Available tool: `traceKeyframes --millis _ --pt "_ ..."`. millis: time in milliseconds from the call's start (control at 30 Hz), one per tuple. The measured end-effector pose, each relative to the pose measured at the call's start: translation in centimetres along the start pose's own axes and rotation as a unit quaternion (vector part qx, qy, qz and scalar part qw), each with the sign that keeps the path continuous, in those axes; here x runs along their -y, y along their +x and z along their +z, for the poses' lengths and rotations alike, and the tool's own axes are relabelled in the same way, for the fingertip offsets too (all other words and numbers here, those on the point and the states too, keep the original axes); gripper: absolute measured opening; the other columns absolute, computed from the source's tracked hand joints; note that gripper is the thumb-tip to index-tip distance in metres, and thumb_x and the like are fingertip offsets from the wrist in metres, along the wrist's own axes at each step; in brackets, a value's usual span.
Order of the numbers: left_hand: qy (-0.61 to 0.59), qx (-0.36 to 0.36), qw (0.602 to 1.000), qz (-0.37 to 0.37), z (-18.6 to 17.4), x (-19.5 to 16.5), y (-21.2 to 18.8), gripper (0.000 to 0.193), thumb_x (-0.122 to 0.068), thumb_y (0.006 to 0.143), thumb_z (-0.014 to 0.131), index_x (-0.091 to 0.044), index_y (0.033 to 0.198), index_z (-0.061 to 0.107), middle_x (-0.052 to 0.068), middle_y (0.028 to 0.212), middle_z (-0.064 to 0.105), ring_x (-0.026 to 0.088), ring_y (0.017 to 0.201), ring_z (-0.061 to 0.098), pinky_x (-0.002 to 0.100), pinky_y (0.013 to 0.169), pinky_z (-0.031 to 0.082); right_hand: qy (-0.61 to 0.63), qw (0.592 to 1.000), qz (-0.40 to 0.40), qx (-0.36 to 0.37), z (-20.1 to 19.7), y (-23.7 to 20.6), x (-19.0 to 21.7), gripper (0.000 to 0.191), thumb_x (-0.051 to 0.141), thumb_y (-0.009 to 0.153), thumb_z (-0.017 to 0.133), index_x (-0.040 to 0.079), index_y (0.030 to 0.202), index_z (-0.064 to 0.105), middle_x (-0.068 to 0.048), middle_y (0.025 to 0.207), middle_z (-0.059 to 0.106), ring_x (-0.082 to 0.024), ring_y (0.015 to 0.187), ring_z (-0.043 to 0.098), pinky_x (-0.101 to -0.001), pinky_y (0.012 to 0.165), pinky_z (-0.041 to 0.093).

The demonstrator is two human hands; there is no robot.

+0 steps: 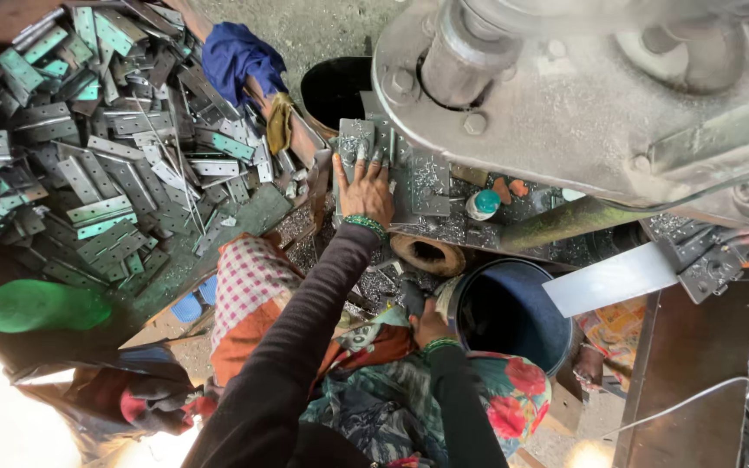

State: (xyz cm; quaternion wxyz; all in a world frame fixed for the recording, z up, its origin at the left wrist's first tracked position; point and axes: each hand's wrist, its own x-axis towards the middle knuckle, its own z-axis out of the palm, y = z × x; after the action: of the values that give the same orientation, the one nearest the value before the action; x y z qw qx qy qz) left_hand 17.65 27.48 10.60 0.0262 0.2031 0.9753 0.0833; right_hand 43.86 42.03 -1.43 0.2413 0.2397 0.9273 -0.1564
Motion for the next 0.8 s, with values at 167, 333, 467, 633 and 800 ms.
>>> traceKeyframes --millis 167,333,467,633,800 --pt "0.008 -0.003 1.000 0.008 -0.9 0.2 -1.7 0.059 -0.029 0.094 0.048 -0.018 0.152 0.047 0.006 0.164 0.035 0.028 0.150 0.024 0.067 0.117 -0.010 0.051 0.998 -0.035 0.020 3.0 0.4 0.1 0.085 0.044 0.099 0.059 0.002 0.160 0.017 -0.029 0.109 0.069 -0.049 0.091 0.069 -0.0582 0.077 0.057" --pt "0.006 0.035 0.998 0.044 -1.4 1.2 -3.7 0.044 -0.021 0.109 0.043 -0.021 0.151 0.053 0.000 0.158 0.049 0.024 0.159 0.029 0.068 0.130 -0.004 -0.032 0.999 0.036 -0.018 -1.0 -2.7 0.1 0.062 0.051 0.097 0.063 0.015 0.143 0.043 -0.025 0.107 0.070 -0.047 0.095 0.069 -0.0580 0.082 0.054" --pt "0.001 -0.021 0.999 0.027 -0.8 1.2 -1.4 0.056 -0.017 0.094 0.049 -0.022 0.149 0.050 0.004 0.156 0.046 0.027 0.151 0.030 0.068 0.119 -0.002 0.023 0.993 -0.017 -0.114 -3.9 -5.1 1.3 0.058 0.051 0.092 0.064 0.015 0.135 0.050 -0.024 0.100 0.073 -0.046 0.094 0.069 -0.0566 0.082 0.054" --pt "-0.052 -0.108 0.992 0.023 -0.4 1.9 -0.4 0.058 -0.028 0.088 0.054 -0.019 0.145 0.051 0.009 0.156 0.049 0.034 0.152 0.032 0.073 0.119 0.003 0.055 0.984 -0.047 -0.161 -0.7 -5.9 2.2 0.056 0.051 0.094 0.060 0.015 0.136 0.051 -0.024 0.107 0.072 -0.047 0.097 0.069 -0.0566 0.084 0.053" --pt "-0.172 -0.164 0.971 0.037 -0.5 8.5 -7.5 0.032 -0.030 0.101 0.061 -0.018 0.131 0.066 0.006 0.146 0.058 0.027 0.142 0.045 0.056 0.119 0.031 0.129 0.975 -0.051 -0.175 2.9 -4.0 1.9 0.058 0.046 0.095 0.059 0.014 0.141 0.048 -0.028 0.117 0.069 -0.050 0.104 0.065 -0.0577 0.086 0.051"
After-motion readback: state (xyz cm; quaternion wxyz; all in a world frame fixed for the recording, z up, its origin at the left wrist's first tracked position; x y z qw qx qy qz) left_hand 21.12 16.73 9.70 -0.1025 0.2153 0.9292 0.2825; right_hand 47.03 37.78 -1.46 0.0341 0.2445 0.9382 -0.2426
